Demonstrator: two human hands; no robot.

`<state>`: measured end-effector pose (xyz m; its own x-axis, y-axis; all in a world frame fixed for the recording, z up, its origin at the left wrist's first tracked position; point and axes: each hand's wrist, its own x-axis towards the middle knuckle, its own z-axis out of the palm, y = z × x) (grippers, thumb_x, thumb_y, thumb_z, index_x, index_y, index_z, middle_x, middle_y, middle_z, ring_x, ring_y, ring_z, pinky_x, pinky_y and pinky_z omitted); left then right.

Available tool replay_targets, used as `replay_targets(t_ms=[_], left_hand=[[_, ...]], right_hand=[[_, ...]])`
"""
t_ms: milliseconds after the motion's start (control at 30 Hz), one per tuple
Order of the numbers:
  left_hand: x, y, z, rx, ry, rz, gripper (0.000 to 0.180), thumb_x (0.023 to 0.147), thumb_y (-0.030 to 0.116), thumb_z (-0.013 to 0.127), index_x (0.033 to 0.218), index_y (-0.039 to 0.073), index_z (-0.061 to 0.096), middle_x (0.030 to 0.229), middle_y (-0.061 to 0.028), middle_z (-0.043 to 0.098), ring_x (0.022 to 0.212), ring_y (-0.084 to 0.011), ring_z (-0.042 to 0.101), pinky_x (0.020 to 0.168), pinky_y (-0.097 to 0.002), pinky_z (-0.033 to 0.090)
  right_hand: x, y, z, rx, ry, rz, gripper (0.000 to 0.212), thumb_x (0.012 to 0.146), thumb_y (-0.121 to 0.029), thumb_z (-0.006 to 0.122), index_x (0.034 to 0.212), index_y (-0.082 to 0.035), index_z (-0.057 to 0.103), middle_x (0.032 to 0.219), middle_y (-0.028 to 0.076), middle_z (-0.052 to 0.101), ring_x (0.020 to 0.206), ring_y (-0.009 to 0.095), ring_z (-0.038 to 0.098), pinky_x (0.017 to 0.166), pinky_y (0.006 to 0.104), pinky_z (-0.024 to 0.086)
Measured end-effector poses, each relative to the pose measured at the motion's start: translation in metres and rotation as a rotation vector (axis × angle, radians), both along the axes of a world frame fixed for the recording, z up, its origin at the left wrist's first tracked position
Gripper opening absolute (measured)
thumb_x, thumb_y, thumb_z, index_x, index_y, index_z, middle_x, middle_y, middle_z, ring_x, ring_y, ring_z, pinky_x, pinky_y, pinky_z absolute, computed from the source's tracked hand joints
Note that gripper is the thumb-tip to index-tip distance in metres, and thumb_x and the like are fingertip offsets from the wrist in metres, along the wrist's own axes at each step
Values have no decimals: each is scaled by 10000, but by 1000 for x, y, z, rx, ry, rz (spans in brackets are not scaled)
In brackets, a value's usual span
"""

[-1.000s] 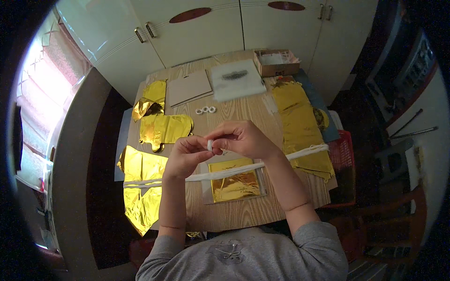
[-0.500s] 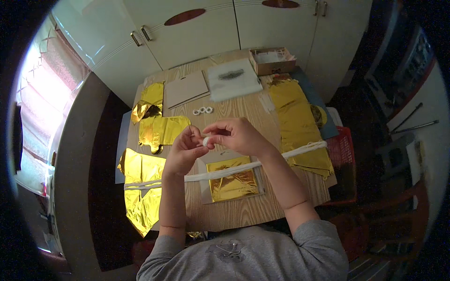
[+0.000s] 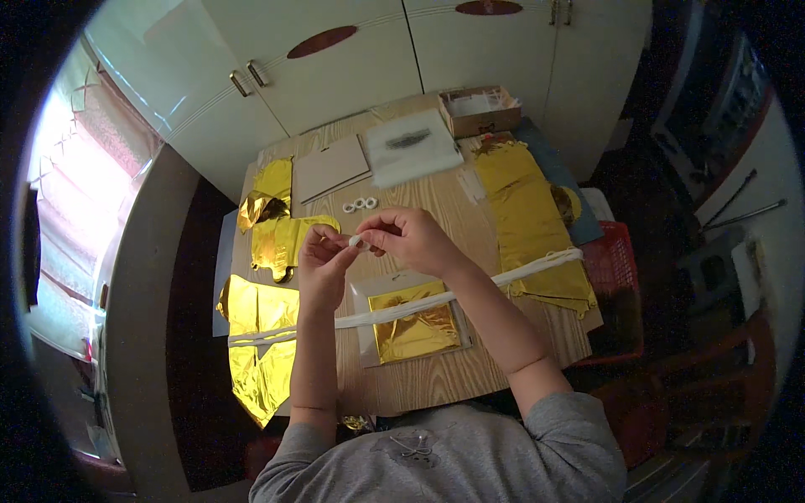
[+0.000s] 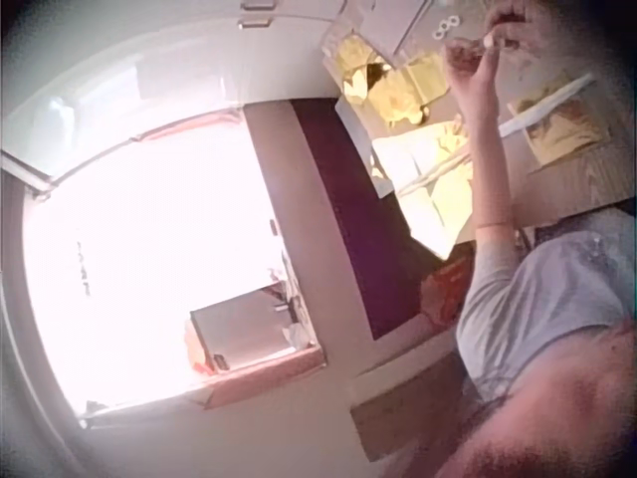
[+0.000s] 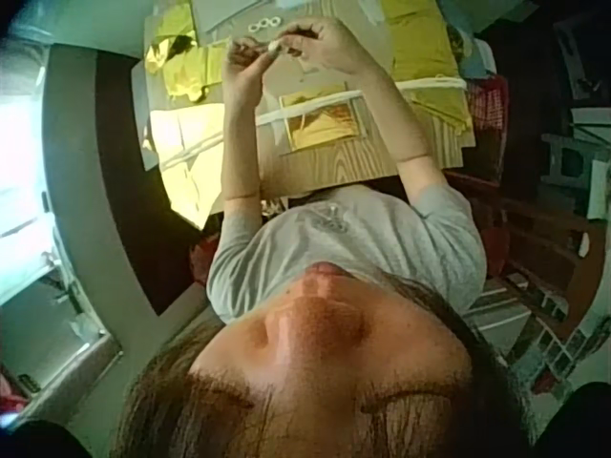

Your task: The recorder is assembling gold-colored foil sheets onto white rods using small fasteners at a wooden workstation.

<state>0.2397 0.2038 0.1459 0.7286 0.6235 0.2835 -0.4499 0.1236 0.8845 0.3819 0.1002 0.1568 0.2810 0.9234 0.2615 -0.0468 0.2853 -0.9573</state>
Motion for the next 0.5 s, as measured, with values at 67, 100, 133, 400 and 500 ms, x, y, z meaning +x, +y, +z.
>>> replay_targets(t_ms=[67,100,133,400,500], left_hand=[[1,0,1,-24,2,9,254,762,-82,641,873,58,461,840,-71,627,788,-113,600,749,-238,478],[1,1,2,-43,13,14,251,762,-78,644,873,59,465,837,-70,625,782,-110,599,739,-234,479],[2,2,3,-62,24,18,248,762,-73,646,872,60,469,834,-69,622,777,-108,598,729,-230,479],[23,114,-63,1136,596,659,123,782,129,641,826,61,548,738,-111,595,683,-301,596,600,-378,468],[39,119,-88,1438,873,609,90,798,151,573,797,65,547,699,-111,595,721,-313,589,621,-428,461]], right_hand=[[1,1,-2,-23,1,-2,171,864,-102,605,976,27,620,791,35,630,698,82,573,648,219,486],[1,2,-4,-34,1,-4,183,863,-107,608,986,27,617,798,36,631,701,83,575,651,219,487],[2,4,-6,-18,-13,-63,195,863,-115,610,997,26,613,817,39,632,715,84,577,658,221,487],[28,-4,-2,173,-94,-260,216,863,-150,612,1022,-4,608,928,44,608,816,95,582,727,248,489],[28,-4,-4,201,-212,-293,212,853,-150,616,1016,-15,609,924,49,594,811,113,590,731,256,494]])
